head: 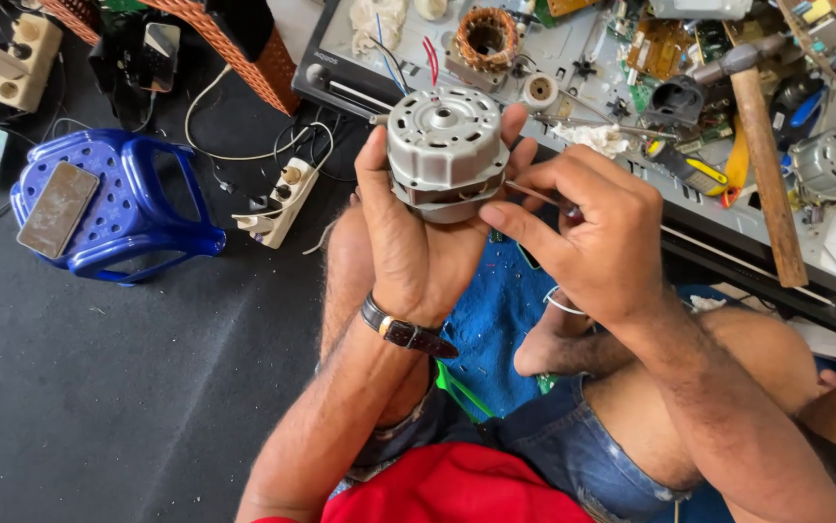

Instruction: The person is inspecting and reassembling a small electric motor using a screwdriver to pry and align components.

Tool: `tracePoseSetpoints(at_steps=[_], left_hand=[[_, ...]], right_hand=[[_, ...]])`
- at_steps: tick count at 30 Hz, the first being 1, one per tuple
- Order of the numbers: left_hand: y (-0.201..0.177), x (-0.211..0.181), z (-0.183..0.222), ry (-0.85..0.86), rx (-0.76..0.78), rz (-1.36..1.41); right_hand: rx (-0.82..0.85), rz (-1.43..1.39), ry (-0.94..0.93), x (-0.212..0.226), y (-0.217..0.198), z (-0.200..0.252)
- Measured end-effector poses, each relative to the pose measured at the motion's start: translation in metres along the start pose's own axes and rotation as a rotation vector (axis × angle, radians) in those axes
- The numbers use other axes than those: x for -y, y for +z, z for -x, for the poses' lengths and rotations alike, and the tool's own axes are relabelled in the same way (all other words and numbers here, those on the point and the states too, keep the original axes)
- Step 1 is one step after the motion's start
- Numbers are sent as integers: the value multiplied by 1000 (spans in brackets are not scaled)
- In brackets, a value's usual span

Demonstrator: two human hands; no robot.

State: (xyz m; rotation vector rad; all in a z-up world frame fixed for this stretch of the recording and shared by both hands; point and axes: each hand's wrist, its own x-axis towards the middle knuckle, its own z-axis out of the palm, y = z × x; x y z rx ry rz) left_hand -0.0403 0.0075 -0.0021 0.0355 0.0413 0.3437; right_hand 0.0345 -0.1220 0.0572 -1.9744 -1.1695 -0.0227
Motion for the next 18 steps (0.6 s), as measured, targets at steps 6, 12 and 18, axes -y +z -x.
tracePoseSetpoints(at_steps=[6,12,18], left_hand=[[4,-6,-1,69,51,142],[3,-15,3,80,70,154],[2,-29,10,44,108,155]], right_hand=[[-1,-457,474,-35,8,15],[114,-347,633,-99,54,43],[529,73,611,-185,158,131]])
